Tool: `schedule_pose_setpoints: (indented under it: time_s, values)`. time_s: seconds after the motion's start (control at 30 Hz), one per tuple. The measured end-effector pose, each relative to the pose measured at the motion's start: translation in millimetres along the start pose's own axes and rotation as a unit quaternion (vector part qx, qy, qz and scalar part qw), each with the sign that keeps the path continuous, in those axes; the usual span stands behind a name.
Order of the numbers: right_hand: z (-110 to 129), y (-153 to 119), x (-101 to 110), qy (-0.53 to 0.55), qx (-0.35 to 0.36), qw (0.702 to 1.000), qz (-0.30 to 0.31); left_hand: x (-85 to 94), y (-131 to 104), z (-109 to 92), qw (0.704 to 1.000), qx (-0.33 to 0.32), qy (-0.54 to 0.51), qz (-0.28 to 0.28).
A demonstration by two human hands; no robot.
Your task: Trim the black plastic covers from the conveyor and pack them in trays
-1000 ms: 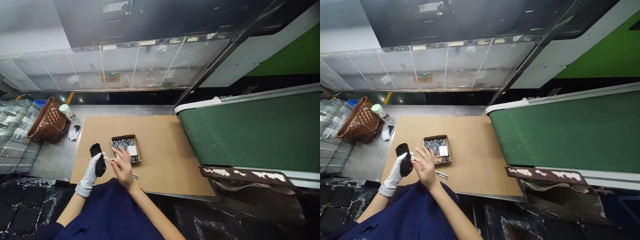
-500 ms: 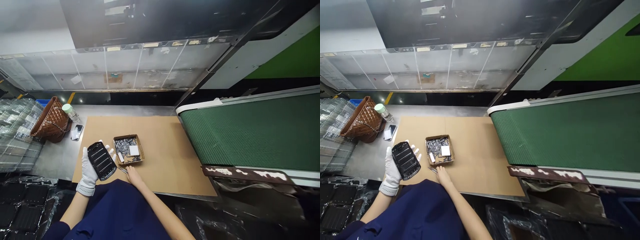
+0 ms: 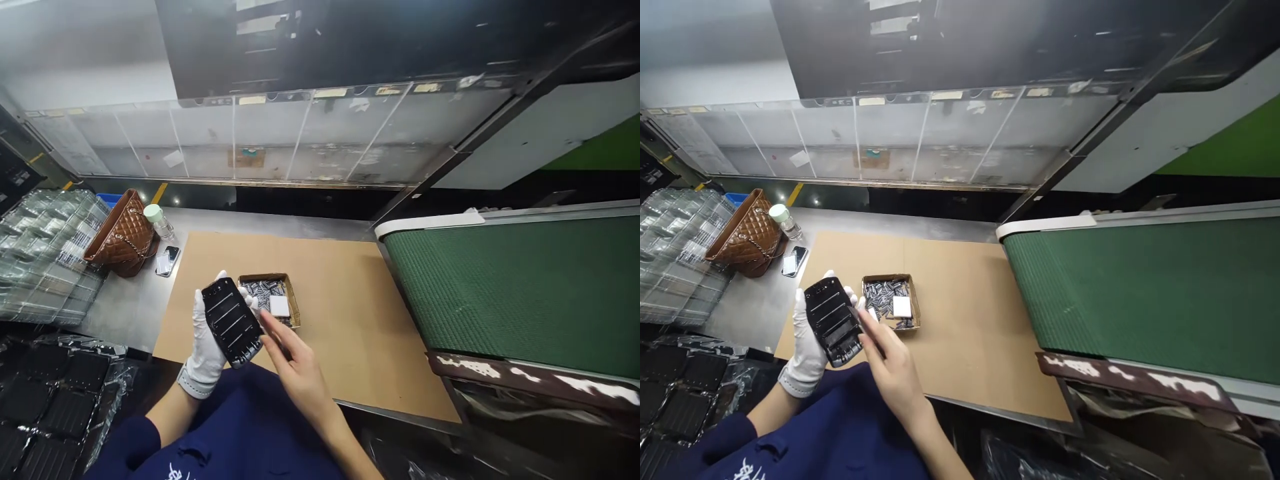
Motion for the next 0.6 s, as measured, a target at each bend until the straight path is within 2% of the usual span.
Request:
schedule_pose_setpoints:
  time_s: [0.1,0.2,0.37,0.6]
  values:
    - [36,10,4,-0.032,0.066,0.997,-0.03,-17.2,-6,6,0.999,-0.035,0.016,0.001]
    - [53,16,9,-0.062,0.107,0.991,-0.048,-26.2,-11,12,0.998,-0.056,0.011,-0.009]
    - [61,23,14,-0.109,0.12,0.986,-0.041,-27.9,-13,21,0.998,-0.057,0.004,-0.004]
    - [60,24,18,-0.13,0.118,0.984,-0.034,-31.3,-12,26,0.998,-0.057,0.035,-0.008]
Point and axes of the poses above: each hand's wrist, its own y-axis towards the middle knuckle, its own x-axis out of the back of the hand, z = x × y, the point moved 10 cm from there along y, towards the middle knuckle, and after that the axes turned 4 degrees about -x, right-handed, at the moved point
